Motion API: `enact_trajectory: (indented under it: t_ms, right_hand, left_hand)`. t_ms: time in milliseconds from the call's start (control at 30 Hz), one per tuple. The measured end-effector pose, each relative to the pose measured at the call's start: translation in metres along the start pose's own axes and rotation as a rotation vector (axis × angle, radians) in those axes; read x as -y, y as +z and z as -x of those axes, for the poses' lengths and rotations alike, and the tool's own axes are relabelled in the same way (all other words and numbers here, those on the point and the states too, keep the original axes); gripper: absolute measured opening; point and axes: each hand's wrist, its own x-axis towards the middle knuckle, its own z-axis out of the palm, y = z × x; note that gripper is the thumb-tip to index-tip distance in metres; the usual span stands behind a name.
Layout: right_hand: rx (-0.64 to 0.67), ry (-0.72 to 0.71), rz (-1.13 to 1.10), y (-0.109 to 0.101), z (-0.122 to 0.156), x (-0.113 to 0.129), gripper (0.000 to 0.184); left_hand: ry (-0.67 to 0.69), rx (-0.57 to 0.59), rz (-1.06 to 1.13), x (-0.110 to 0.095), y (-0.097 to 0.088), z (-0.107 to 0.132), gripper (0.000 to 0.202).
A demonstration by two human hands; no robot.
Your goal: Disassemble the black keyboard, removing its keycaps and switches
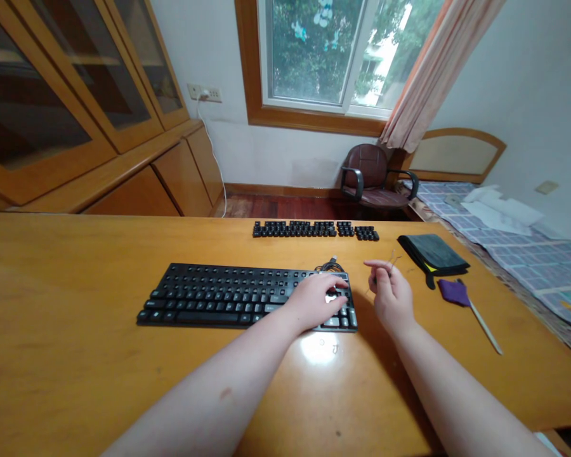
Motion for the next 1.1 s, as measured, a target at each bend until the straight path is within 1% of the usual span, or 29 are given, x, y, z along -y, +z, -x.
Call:
enact_trajectory:
  t_ms: [100,167,200,267,367,433,500,567,633,700,767,833,933,967,1033,1100]
  right_hand:
    - [0.159,0.022,-0.228,0.0,0.008,-0.004,0.024]
    - [0.262,0.025,-0.297,0.0,0.005,-0.008,0.024]
    - [0.285,0.03,-0.292,-0.001,0.003,-0.009,0.025]
    - [0.274,0.024,-0.191,-0.003,0.001,-0.011,0.024]
    - [0.221,-0.035,0.024,-0.007,0.001,-0.011,0.022]
    - [0.196,-0.081,0.084,-0.008,0.003,-0.01,0.021]
    - [0.168,-0.097,0.09,-0.009,0.004,-0.011,0.021]
    - [0.138,-0.092,0.076,-0.009,0.005,-0.011,0.021]
    - [0.133,-0.104,0.064,-0.01,0.005,-0.011,0.02]
    - [0.157,-0.161,0.056,-0.011,0.006,-0.009,0.018]
    - [0.198,-0.252,0.062,-0.013,0.006,-0.005,0.016]
    - [0.284,-0.346,0.095,-0.013,0.006,0.002,0.016]
    - [0.525,-0.43,0.212,-0.009,0.009,0.015,0.019]
    - [0.605,-0.435,0.265,-0.007,0.01,0.019,0.021]
    - [0.723,-0.421,0.382,-0.002,0.014,0.027,0.032]
    - [0.773,-0.393,0.483,0.004,0.018,0.032,0.04]
  left_hand:
    - [0.064,0.043,-0.029,-0.001,0.0,0.0,0.022]
    - [0.098,0.067,-0.038,-0.001,-0.001,0.0,0.022]
    - [0.106,0.075,-0.044,-0.001,-0.001,0.0,0.023]
    - [0.108,0.087,-0.062,-0.002,-0.002,0.0,0.029]
    - [0.103,0.104,-0.094,-0.002,-0.002,0.0,0.034]
    - [0.11,0.109,-0.102,-0.002,-0.001,0.0,0.034]
    - [0.106,0.087,-0.075,-0.001,0.0,0.0,0.029]
    - [0.068,0.002,0.001,0.0,0.001,0.0,0.018]
    - [-0.01,-0.135,0.115,0.0,0.001,-0.001,0.017]
    - [-0.107,-0.266,0.254,0.001,0.0,-0.001,0.02]
    - [-0.19,-0.361,0.394,0.003,-0.001,-0.002,0.02]
    - [-0.238,-0.433,0.516,0.003,-0.002,-0.003,0.02]
    - [-0.264,-0.514,0.637,0.004,-0.003,-0.004,0.02]
    - [-0.269,-0.542,0.654,0.005,-0.004,-0.004,0.02]
    - [-0.273,-0.616,0.654,0.004,-0.005,-0.003,0.02]
    - [-0.262,-0.703,0.63,0.004,-0.007,-0.002,0.021]
